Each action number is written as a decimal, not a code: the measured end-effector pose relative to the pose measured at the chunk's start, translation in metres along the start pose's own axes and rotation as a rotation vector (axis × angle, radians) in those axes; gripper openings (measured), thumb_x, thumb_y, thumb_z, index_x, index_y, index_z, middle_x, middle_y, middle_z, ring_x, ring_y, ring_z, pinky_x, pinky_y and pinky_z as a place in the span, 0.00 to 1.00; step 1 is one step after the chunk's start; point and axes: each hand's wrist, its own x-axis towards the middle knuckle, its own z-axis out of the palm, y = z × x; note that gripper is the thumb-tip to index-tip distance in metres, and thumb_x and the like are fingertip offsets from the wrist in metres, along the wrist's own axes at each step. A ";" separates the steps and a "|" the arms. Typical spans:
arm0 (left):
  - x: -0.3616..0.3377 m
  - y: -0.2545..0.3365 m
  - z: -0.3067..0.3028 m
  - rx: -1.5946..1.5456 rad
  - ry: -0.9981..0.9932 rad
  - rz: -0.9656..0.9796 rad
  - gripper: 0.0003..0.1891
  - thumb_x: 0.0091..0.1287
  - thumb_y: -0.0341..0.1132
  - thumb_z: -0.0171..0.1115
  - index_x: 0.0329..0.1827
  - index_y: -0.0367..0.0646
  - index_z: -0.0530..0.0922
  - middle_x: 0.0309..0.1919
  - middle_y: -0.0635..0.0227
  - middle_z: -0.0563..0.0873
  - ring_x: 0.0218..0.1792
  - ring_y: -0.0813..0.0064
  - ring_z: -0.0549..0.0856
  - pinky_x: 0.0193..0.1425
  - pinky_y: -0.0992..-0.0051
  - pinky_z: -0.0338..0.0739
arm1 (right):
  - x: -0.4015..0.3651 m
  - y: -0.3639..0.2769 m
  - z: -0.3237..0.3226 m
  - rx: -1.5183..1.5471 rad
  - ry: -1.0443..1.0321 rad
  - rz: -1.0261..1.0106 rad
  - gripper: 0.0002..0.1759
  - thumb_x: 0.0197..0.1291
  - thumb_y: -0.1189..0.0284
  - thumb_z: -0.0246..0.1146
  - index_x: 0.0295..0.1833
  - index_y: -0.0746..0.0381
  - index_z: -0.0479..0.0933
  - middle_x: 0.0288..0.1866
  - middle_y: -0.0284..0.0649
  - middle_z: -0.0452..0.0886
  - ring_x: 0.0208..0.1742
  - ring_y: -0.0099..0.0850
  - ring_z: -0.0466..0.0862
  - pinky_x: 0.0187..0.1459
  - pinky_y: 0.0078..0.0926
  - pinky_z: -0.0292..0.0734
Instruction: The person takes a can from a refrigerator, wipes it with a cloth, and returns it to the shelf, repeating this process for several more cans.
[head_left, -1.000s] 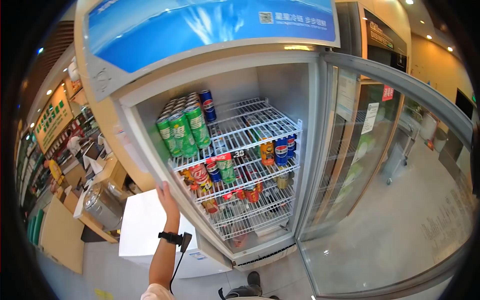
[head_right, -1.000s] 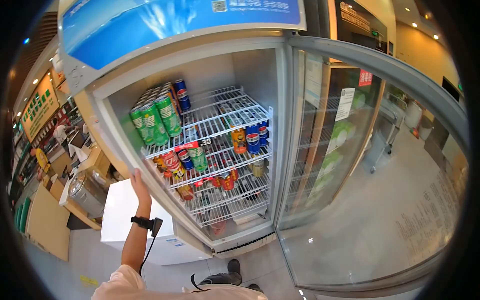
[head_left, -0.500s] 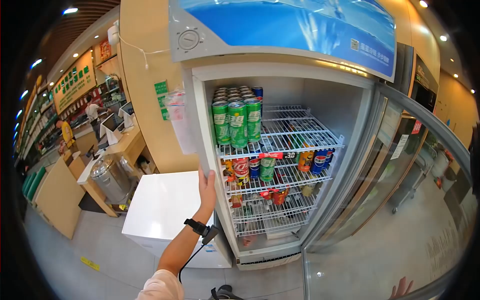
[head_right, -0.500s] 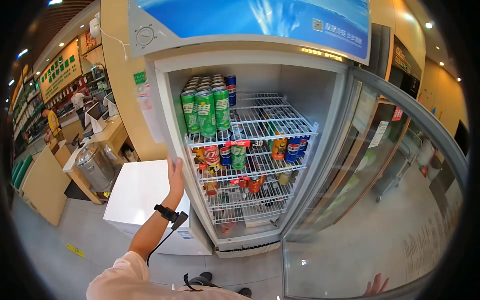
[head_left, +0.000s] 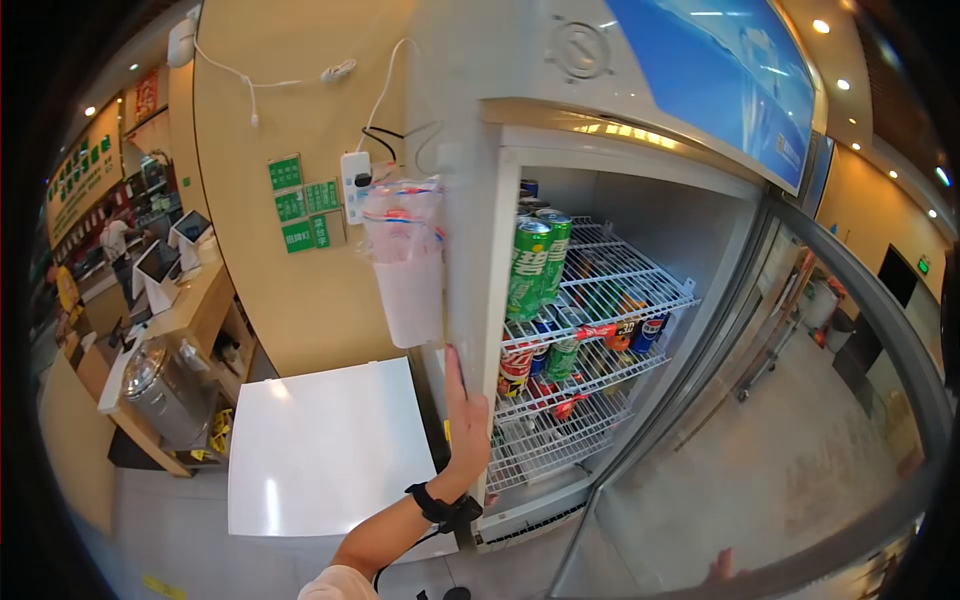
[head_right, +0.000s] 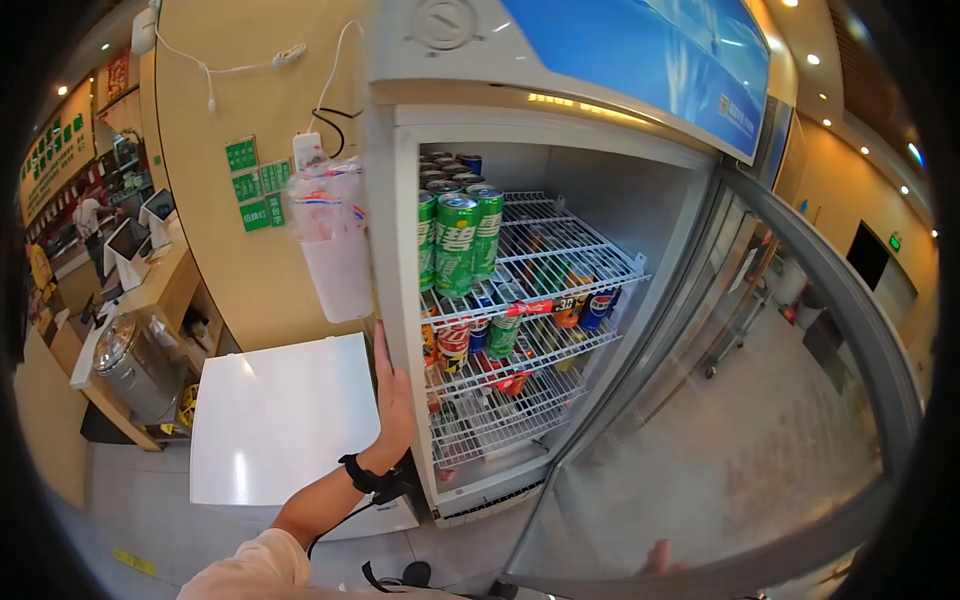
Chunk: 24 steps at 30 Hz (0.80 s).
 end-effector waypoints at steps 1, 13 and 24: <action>-0.002 -0.008 -0.007 -0.024 -0.061 -0.034 0.36 0.76 0.48 0.40 0.78 0.33 0.43 0.78 0.52 0.47 0.78 0.60 0.46 0.78 0.67 0.39 | -0.007 -0.010 0.021 0.079 -0.010 0.039 0.39 0.67 0.48 0.49 0.73 0.67 0.56 0.64 0.59 0.68 0.67 0.48 0.69 0.64 0.45 0.65; 0.016 -0.002 -0.055 -0.274 -0.322 -0.022 0.42 0.73 0.64 0.32 0.77 0.37 0.51 0.79 0.54 0.43 0.79 0.60 0.42 0.79 0.63 0.33 | 0.022 -0.055 0.273 -0.088 -0.241 -0.478 0.56 0.47 0.66 0.72 0.75 0.72 0.45 0.74 0.67 0.49 0.73 0.62 0.54 0.67 0.57 0.52; 0.010 0.002 -0.078 -0.218 -0.388 -0.024 0.31 0.74 0.49 0.47 0.74 0.37 0.61 0.77 0.54 0.52 0.78 0.60 0.52 0.78 0.61 0.44 | 0.045 -0.082 0.308 -0.183 -0.466 -0.409 0.48 0.52 0.69 0.69 0.74 0.70 0.52 0.75 0.66 0.50 0.73 0.60 0.57 0.69 0.55 0.52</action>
